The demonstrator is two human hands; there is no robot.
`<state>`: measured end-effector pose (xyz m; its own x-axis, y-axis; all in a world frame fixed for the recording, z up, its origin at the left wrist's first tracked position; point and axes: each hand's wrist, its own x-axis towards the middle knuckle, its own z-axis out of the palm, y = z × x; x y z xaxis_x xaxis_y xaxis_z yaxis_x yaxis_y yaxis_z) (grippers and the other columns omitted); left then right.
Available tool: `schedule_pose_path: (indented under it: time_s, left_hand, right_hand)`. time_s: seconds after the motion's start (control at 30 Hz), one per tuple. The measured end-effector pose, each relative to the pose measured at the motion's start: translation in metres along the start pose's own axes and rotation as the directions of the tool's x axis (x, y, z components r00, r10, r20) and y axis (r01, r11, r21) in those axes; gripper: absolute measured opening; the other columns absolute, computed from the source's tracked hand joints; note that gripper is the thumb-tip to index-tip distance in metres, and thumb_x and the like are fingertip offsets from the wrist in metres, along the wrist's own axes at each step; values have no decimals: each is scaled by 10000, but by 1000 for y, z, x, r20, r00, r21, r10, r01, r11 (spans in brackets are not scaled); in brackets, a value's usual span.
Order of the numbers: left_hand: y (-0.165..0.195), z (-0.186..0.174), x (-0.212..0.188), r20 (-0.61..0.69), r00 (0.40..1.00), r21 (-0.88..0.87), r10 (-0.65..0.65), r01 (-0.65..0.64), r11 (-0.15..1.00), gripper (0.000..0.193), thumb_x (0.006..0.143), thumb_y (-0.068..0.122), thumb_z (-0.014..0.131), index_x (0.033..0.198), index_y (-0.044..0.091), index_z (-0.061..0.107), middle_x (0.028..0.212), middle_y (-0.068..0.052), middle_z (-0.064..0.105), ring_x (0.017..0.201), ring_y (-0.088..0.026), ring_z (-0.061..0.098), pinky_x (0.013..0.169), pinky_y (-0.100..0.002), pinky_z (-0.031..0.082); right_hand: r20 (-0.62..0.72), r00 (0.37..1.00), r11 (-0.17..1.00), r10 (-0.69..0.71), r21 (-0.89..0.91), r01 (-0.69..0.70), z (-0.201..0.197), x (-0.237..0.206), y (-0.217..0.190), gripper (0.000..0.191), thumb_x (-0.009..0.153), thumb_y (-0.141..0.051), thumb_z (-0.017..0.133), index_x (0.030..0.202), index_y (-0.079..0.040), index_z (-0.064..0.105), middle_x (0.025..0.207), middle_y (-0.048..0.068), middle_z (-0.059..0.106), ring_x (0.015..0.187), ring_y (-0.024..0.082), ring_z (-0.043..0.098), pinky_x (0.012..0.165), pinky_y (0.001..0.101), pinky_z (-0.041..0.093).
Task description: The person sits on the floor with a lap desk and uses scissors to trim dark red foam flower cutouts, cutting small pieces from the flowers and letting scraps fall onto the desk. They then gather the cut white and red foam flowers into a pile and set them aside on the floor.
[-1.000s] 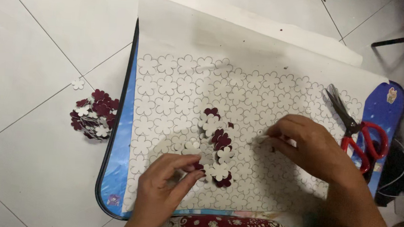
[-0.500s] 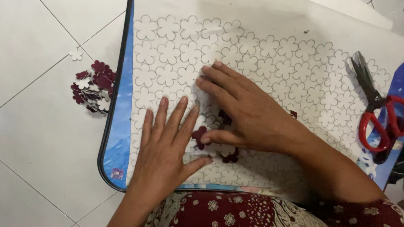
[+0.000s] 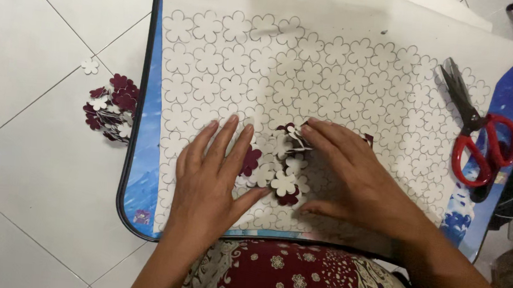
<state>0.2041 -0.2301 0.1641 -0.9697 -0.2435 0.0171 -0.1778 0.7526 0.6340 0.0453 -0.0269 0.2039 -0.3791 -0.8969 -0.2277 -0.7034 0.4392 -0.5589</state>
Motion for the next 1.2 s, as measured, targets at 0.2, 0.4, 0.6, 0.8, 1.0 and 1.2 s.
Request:
schedule_pose_path:
  time_s: [0.2, 0.4, 0.6, 0.8, 1.0, 1.2]
  left_hand:
    - [5, 16, 2, -8, 999, 20, 37, -37, 999, 770, 855, 339, 819, 1516, 116, 491, 1531, -82, 489, 1355, -299, 425, 1100, -503, 380]
    - [-1, 6, 12, -132, 990, -159, 39, -60, 985, 736, 920, 181, 772, 1561, 69, 427, 1473, -132, 565, 1368, -316, 536, 1138, -444, 454]
    - [-20, -7, 12, -16, 960, -666, -279, 198, 719, 750, 925, 95, 734, 1575, 65, 360, 1497, -163, 554, 1427, -292, 521, 1144, -412, 442]
    - [-48, -12, 7, 27, 944, -990, -329, -19, -137, 620, 1105, 285, 514, 1643, 79, 283, 1647, -151, 406, 1512, -279, 415, 1243, -423, 392]
    - [-80, -33, 2, 160, 918, -844, -362, -63, -532, 631, 1132, 476, 230, 1602, 76, 357, 1435, -158, 531, 1347, -253, 525, 1164, -413, 462]
    - [-110, -61, -5, 274, 919, -647, -284, -42, -761, 584, 1139, 474, 323, 1582, 97, 379, 1403, -145, 553, 1273, -268, 563, 1103, -440, 512]
  right_hand:
    - [-70, 997, 998, -20, -59, 16, 25, 11, -16, 1174, 550, -331, 972, 1513, -45, 363, 1543, 166, 407, 1342, 402, 424, 1110, 513, 404]
    - [-221, 974, 991, -56, 108, 81, 39, 32, -27, 939, 724, -136, 907, 1522, -52, 419, 1422, 131, 562, 1259, 315, 565, 1058, 435, 502]
    - [-132, 989, 891, 71, 454, -4, 49, 70, -45, 798, 839, -55, 830, 1535, -90, 442, 1359, 125, 630, 1155, 215, 700, 865, 324, 587]
    - [-184, 982, 906, -36, 409, 110, 51, 115, -89, 710, 891, -48, 812, 1518, -97, 481, 1428, 153, 617, 1262, 243, 690, 969, 341, 574]
    - [-123, 954, 960, -275, 21, 279, 50, 138, -155, 749, 814, -154, 849, 1463, -36, 493, 1473, 198, 556, 1392, 374, 541, 1095, 479, 465]
    - [-220, 921, 940, -321, 46, 338, 47, 139, -182, 598, 889, -411, 732, 1324, -22, 601, 1498, 239, 491, 1411, 367, 515, 1033, 435, 511]
